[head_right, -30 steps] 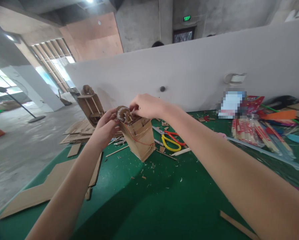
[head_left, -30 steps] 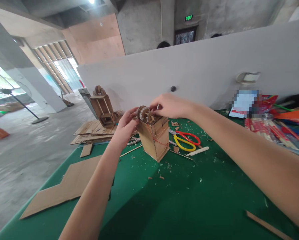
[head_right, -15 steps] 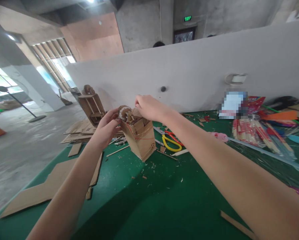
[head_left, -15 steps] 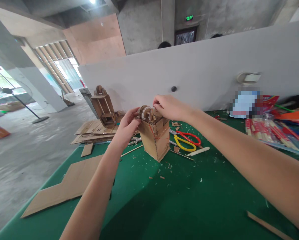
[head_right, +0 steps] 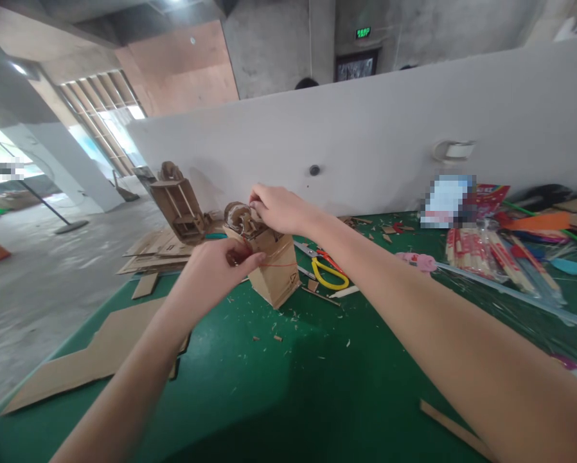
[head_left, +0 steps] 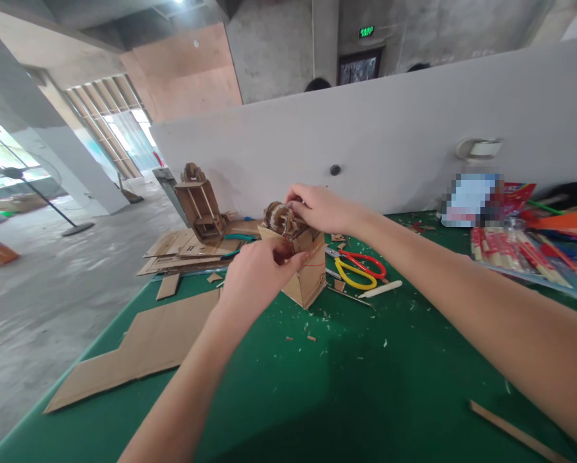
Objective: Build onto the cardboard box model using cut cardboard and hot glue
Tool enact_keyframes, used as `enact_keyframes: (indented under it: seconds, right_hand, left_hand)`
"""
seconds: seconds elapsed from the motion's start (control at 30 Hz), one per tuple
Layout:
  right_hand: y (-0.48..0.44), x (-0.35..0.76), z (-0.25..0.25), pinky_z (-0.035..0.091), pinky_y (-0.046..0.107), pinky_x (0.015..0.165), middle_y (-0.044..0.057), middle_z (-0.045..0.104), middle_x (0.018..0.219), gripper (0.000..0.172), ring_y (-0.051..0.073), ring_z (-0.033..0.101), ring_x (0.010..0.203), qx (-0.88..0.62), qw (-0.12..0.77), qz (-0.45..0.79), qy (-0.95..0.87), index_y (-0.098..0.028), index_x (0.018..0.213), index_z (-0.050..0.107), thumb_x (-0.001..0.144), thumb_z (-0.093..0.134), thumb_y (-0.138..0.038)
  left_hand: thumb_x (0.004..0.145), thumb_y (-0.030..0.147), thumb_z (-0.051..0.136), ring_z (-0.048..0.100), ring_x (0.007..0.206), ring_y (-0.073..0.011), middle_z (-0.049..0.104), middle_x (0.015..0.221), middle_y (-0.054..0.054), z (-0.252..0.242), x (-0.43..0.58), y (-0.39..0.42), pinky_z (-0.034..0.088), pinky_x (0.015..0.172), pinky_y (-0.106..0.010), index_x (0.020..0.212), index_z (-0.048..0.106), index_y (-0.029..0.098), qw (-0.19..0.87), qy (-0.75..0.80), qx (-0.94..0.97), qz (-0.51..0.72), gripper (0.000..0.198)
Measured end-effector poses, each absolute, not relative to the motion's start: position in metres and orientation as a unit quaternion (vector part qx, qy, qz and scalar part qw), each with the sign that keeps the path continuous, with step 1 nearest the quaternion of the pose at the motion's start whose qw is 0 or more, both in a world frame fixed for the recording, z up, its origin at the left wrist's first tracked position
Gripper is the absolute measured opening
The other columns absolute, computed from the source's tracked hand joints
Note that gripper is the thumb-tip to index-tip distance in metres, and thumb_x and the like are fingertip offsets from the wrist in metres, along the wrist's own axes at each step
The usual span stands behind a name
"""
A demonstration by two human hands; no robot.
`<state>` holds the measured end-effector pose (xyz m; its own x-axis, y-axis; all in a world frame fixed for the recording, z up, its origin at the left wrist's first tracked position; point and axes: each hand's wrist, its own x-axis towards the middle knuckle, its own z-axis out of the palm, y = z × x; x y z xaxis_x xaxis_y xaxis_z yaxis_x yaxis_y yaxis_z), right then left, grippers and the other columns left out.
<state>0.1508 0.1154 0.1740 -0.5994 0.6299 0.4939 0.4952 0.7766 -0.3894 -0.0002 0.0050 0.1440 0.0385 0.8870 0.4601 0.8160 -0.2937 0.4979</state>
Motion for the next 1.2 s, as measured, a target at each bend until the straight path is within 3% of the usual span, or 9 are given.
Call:
enact_keyframes:
  seconds: [0.2,0.4,0.53,0.7,0.87,1.0,1.1,1.2]
  right_hand:
    - [0.113,0.146,0.171,0.036,0.030,0.065,0.009,0.065,0.091,0.020,0.019,0.056,0.078,-0.328,0.308,0.066,-0.891,-0.018,0.099,0.054,0.090,0.037,-0.021]
    - [0.113,0.142,0.170,0.035,0.031,0.064,0.010,0.065,0.091,0.020,0.020,0.055,0.078,-0.337,0.307,0.061,-0.888,-0.018,0.099,0.054,0.090,0.037,-0.022]
    - [0.115,0.143,0.169,0.035,0.031,0.064,0.010,0.066,0.091,0.019,0.020,0.055,0.078,-0.340,0.313,0.061,-0.885,-0.018,0.099,0.054,0.090,0.038,-0.023]
    - [0.116,0.145,0.167,0.035,0.030,0.064,0.008,0.064,0.087,0.017,0.017,0.053,0.073,-0.337,0.325,0.072,-0.881,-0.018,0.096,0.054,0.089,0.039,-0.021]
    - [0.116,0.145,0.166,0.035,0.031,0.065,0.009,0.064,0.088,0.016,0.018,0.054,0.076,-0.336,0.325,0.075,-0.881,-0.017,0.095,0.054,0.089,0.039,-0.020]
    - [0.118,0.146,0.166,0.035,0.031,0.064,0.008,0.063,0.085,0.017,0.018,0.053,0.073,-0.336,0.326,0.080,-0.880,-0.018,0.096,0.055,0.089,0.039,-0.021]
    - [0.118,0.146,0.166,0.034,0.031,0.063,0.008,0.063,0.084,0.017,0.017,0.052,0.071,-0.338,0.321,0.088,-0.880,-0.017,0.095,0.055,0.089,0.040,-0.021]
    - [0.116,0.145,0.167,0.033,0.031,0.062,0.008,0.063,0.084,0.017,0.017,0.052,0.071,-0.343,0.316,0.090,-0.880,-0.017,0.095,0.056,0.088,0.040,-0.021]
  left_hand:
    - [0.081,0.035,0.055,0.045,0.052,-0.0156,0.056,0.055,-0.001,0.139,0.007,0.009,0.028,0.054,-0.029,0.063,0.063,0.019,0.035,0.638,0.720,0.271,0.025]
    - [0.081,0.034,0.055,0.043,0.052,-0.0128,0.056,0.057,0.000,0.142,-0.004,0.006,0.029,0.054,-0.028,0.061,0.060,0.018,0.031,0.626,0.724,0.287,0.026]
    - [0.080,0.036,0.056,0.049,0.056,-0.0126,0.057,0.061,0.000,0.139,-0.009,0.006,0.034,0.054,-0.026,0.065,0.058,0.017,0.174,0.580,0.727,0.324,0.024]
    - [0.081,0.036,0.058,0.061,0.080,-0.0144,0.066,0.083,-0.003,0.128,-0.015,0.006,0.043,0.065,-0.024,0.074,0.054,0.018,0.407,0.504,0.619,0.444,0.020]
    - [0.081,0.030,0.061,0.055,0.063,-0.0092,0.057,0.057,0.003,0.117,-0.021,0.011,0.043,0.067,-0.022,0.069,0.053,0.017,0.461,0.417,0.566,0.542,0.019]
    - [0.079,0.023,0.063,0.056,0.061,-0.0093,0.044,0.049,0.006,0.121,-0.028,0.013,0.046,0.071,-0.022,0.063,0.049,0.017,0.479,0.366,0.531,0.596,0.022]
    - [0.080,0.024,0.063,0.045,0.044,-0.0046,0.034,0.047,0.009,0.128,-0.037,0.011,0.046,0.059,-0.020,0.061,0.043,0.017,0.513,0.348,0.518,0.589,0.028]
    - [0.082,0.030,0.062,0.021,0.032,0.0005,0.030,0.049,0.011,0.136,-0.055,0.009,0.032,0.039,-0.016,0.071,0.049,0.018,0.545,0.375,0.551,0.508,0.021]
